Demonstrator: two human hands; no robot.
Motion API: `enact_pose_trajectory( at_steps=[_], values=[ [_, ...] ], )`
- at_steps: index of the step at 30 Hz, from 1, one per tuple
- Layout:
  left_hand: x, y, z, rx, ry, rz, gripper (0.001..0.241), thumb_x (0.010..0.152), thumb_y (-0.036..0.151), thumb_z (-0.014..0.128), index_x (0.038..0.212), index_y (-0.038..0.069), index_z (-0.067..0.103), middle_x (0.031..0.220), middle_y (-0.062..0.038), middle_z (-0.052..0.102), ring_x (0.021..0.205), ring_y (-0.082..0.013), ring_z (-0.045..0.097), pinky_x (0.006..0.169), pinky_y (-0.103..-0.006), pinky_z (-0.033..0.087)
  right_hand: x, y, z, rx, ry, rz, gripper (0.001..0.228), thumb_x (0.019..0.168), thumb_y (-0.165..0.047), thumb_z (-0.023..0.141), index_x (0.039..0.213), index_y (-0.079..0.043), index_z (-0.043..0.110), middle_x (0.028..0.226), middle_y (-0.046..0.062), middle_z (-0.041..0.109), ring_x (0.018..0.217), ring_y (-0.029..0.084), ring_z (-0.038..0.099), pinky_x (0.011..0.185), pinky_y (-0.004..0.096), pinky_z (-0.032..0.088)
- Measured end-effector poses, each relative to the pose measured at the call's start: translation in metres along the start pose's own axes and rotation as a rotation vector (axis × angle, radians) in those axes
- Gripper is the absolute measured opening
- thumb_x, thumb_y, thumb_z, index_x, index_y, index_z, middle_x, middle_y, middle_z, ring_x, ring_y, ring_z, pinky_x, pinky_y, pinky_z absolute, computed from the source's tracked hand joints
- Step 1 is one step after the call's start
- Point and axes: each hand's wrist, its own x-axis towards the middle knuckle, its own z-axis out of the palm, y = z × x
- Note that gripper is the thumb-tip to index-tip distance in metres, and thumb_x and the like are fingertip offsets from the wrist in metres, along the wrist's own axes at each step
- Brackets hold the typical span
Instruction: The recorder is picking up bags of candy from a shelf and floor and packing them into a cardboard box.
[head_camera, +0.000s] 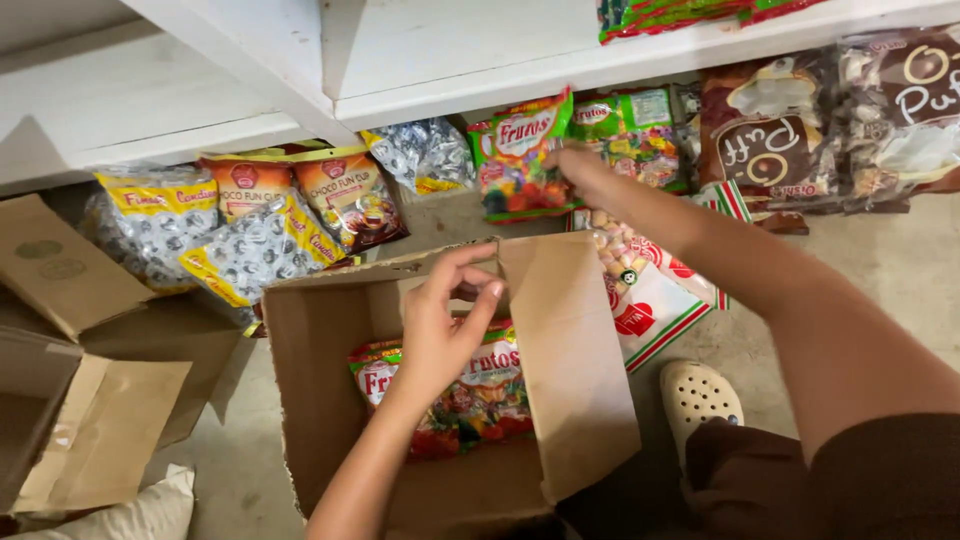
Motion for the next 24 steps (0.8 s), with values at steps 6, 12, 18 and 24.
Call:
enact_pose_trajectory(
  at_steps=[6, 12, 18, 24],
  values=[
    [-0.006, -0.027, -0.01, -0.055, 0.181, 0.057, 0.034, 0.095, 0.005, 0.07, 0.128, 0.003, 0.063, 0.105, -0.007, 0.077, 0.082, -0.0105, 0.071, 0.075, -0.027, 0.059, -0.091, -0.054, -0.015, -0.043, -0.043, -0.293, 0.027, 0.083, -0.002, 0.065, 0.109, -0.009, 0.067, 0.096, 0.003, 0.064, 0.09, 0.02, 0.058, 0.069, 0.036, 0.049],
    [0.001, -0.015, -0.018, -0.106, 0.326, 0.155, 0.062, 0.093, 0.012, 0.077, 0.145, 0.002, 0.043, 0.136, -0.013, 0.062, 0.114, -0.0176, 0.064, 0.09, -0.0305, 0.056, -0.213, -0.109, -0.014, 0.059, -0.319, -0.539, 0.046, 0.077, 0.004, 0.06, 0.122, -0.005, 0.067, 0.122, 0.008, 0.069, 0.119, 0.021, 0.063, 0.105, 0.034, 0.049],
    [0.001, -0.01, -0.013, -0.599, 0.233, 0.267, 0.073, 0.098, 0.016, 0.077, 0.154, 0.004, 0.031, 0.141, -0.008, 0.057, 0.129, -0.0157, 0.058, 0.113, -0.0329, 0.048, -0.296, -0.119, 0.039, 0.037, -0.505, -0.507, 0.05, 0.083, -0.007, 0.058, 0.133, -0.005, 0.062, 0.132, 0.008, 0.068, 0.129, 0.021, 0.06, 0.11, 0.035, 0.046],
    [-0.026, -0.018, -0.028, -0.58, 0.266, 0.138, 0.058, 0.097, 0.014, 0.077, 0.145, 0.0, 0.047, 0.131, -0.009, 0.067, 0.119, -0.0142, 0.065, 0.107, -0.0327, 0.053, -0.26, -0.097, 0.046, 0.078, -0.474, -0.446, 0.044, 0.108, -0.035, 0.053, 0.136, -0.001, 0.058, 0.133, 0.011, 0.066, 0.121, 0.021, 0.064, 0.105, 0.041, 0.052]
  ],
)
